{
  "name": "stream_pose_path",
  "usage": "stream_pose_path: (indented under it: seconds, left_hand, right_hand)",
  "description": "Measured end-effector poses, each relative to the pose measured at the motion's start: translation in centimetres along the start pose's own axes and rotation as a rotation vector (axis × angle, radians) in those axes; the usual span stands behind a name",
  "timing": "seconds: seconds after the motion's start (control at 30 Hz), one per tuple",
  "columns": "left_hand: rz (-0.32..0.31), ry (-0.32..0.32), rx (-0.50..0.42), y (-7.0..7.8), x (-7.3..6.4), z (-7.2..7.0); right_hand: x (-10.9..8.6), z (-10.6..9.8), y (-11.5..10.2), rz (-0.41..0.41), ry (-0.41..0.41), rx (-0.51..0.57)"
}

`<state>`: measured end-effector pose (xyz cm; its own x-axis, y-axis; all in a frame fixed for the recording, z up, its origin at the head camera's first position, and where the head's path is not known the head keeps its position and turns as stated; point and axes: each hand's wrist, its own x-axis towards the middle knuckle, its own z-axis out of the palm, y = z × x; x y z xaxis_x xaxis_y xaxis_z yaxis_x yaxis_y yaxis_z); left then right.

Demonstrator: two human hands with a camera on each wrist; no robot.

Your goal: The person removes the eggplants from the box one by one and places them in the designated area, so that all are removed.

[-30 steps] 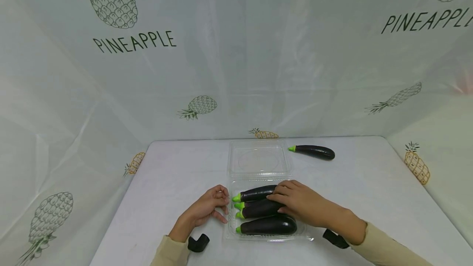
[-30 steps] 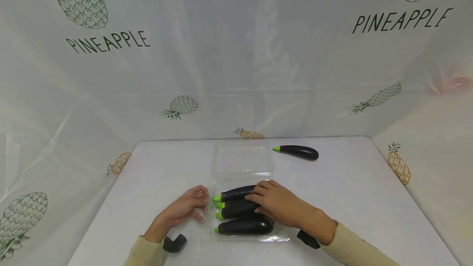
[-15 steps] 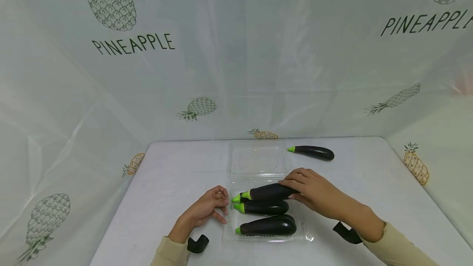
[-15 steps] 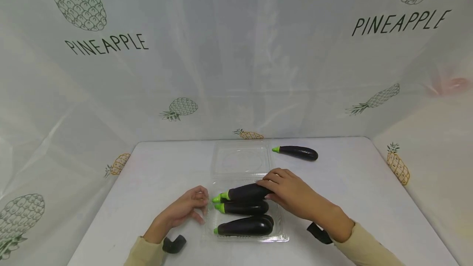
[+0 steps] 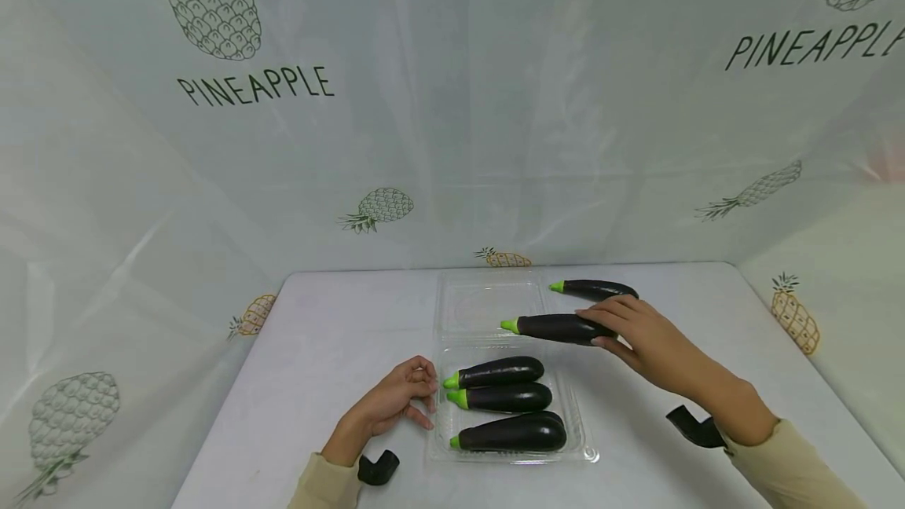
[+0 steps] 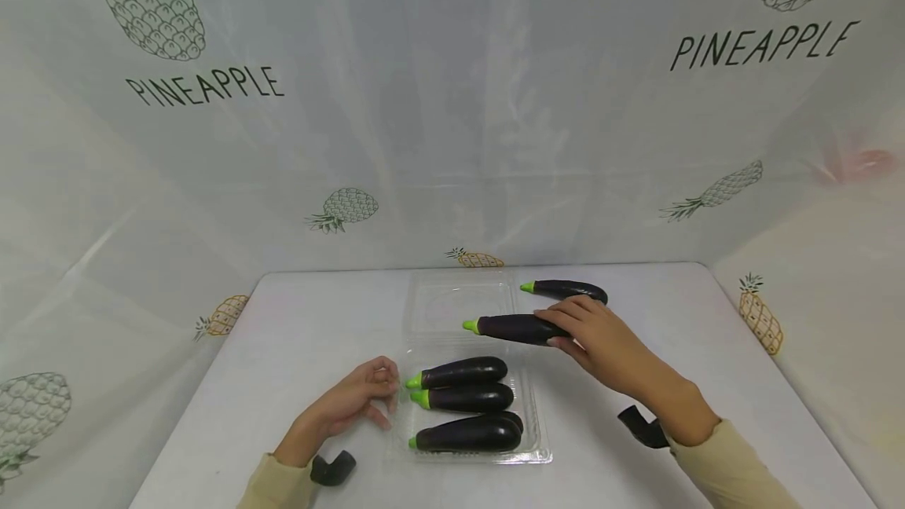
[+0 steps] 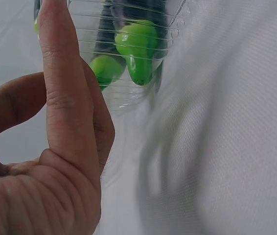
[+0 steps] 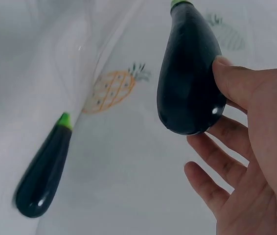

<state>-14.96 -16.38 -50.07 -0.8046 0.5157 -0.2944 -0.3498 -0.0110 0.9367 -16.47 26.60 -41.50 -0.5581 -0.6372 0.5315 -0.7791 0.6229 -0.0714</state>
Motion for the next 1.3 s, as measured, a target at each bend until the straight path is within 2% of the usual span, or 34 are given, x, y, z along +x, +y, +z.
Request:
stream_pose_path:
  seconds: [0.53,0.77,1.07,1.3]
  left_hand:
    - [0.005,-0.003,0.007,-0.2,-0.1,0.0]
    - [0.0,0.001,0.009,-0.1,0.0,0.1]
    - [0.0,-0.004,0.013,0.0,0.0,0.1]
    - [-0.003,0.001,0.006,-0.1,0.1,0.0]
  right_hand:
    - [-2.9,-0.1,3.9,0.193,-0.007,-0.039]
    - [-4.3,0.3,5.4,0.232,-0.008,-0.031]
    - [-5.6,1.4,7.3,0.295,-0.053,-0.017]
    - [-6.2,3.1,8.5,0.283,-0.059,-0.012]
